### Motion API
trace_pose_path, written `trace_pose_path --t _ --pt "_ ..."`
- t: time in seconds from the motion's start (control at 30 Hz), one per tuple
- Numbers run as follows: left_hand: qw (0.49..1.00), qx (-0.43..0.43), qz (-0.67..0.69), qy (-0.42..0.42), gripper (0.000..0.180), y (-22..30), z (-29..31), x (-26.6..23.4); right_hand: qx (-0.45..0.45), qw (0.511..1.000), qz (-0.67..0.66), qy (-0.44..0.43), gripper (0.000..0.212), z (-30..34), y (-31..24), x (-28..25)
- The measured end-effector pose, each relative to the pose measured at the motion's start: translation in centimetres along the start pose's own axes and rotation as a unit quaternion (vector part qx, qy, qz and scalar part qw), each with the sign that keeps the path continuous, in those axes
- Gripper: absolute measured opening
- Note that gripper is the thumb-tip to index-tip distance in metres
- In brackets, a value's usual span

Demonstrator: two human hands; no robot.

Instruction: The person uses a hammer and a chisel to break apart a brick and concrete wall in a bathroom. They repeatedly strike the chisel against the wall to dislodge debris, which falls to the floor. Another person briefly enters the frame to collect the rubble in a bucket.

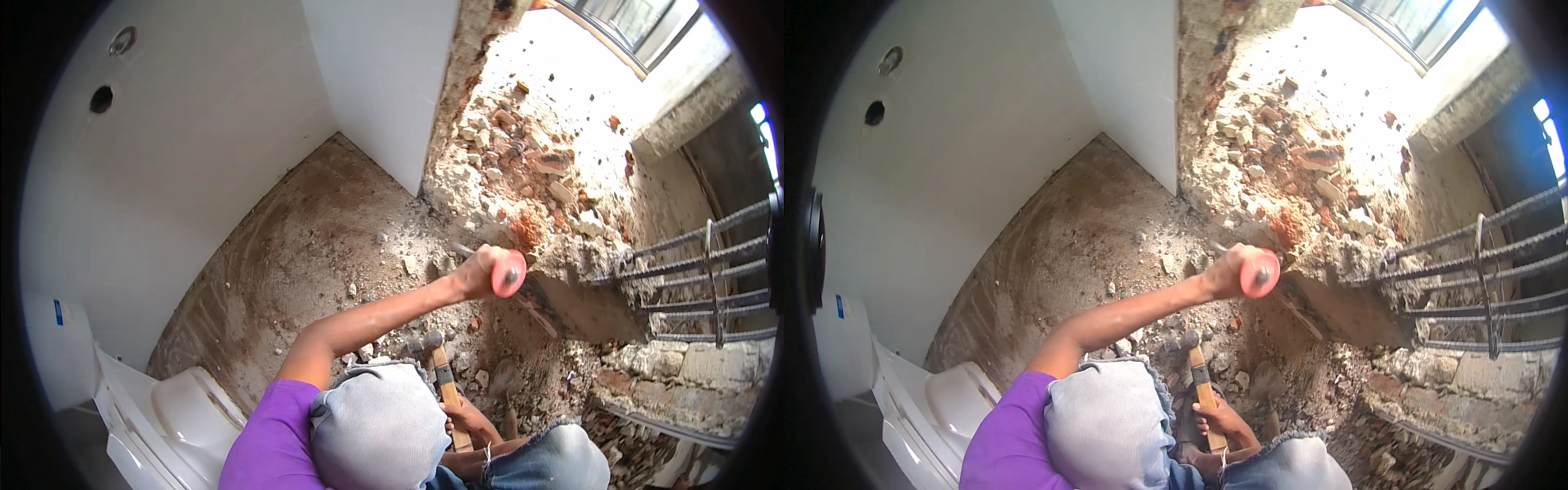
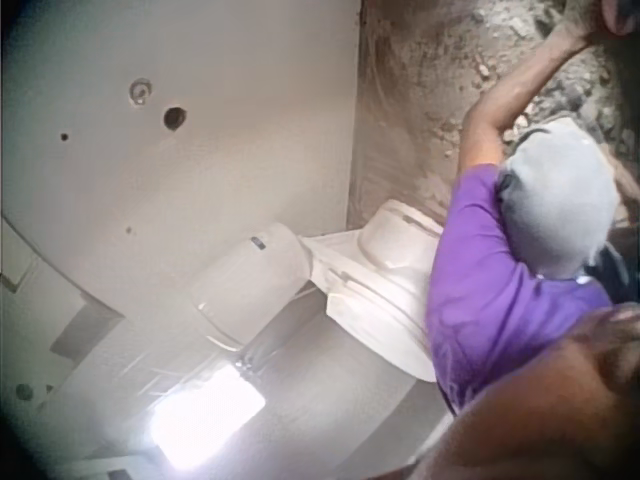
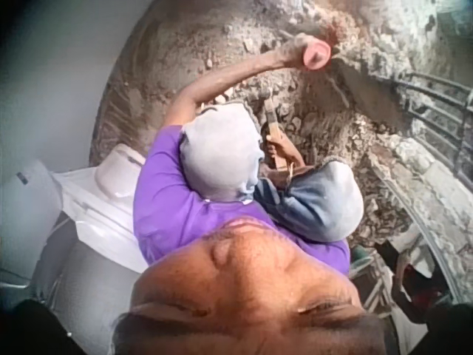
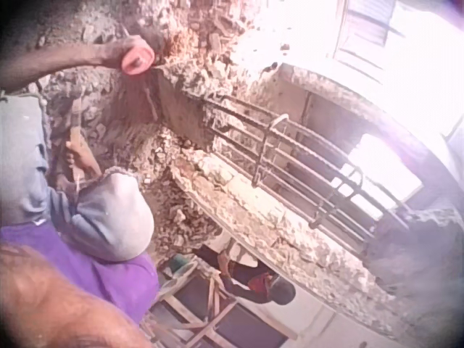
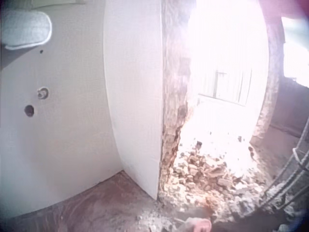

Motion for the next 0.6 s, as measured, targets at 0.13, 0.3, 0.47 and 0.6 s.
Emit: trace_pose_path --t 0.13,0.3,0.47,0.6 --pt "0.99 0.036 -0.133 0.021 0.009 -2.1 -0.1 -1.0 -0.026 0.999 0.029 0.029 0.03 -0.3 0.1 -0.5" --pt "0.993 -0.113 0.021 -0.019 0.018 -5.4 -1.7 -2.4 -0.02 0.998 0.043 0.041 0.029 -0.6 0.6 -1.0" --pt "0.986 -0.032 -0.158 -0.048 0.013 -4.2 -1.2 -1.0 -0.032 0.996 0.072 0.042 0.027 -0.5 0.1 -0.5" --pt "0.993 -0.027 -0.114 -0.007 0.017 -6.0 -1.3 -2.9 -0.022 0.996 0.065 0.06 0.027 0.1 -0.4 0.3"
Point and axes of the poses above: each hand's wrist, its own z-axis away from the middle knuckle, its own x-axis out of the palm, y = z × x, the point moved 4 cm from there along -z, towards the middle knuckle, and after that the axes turned 6 degrees about z, right-handed, at the moved point
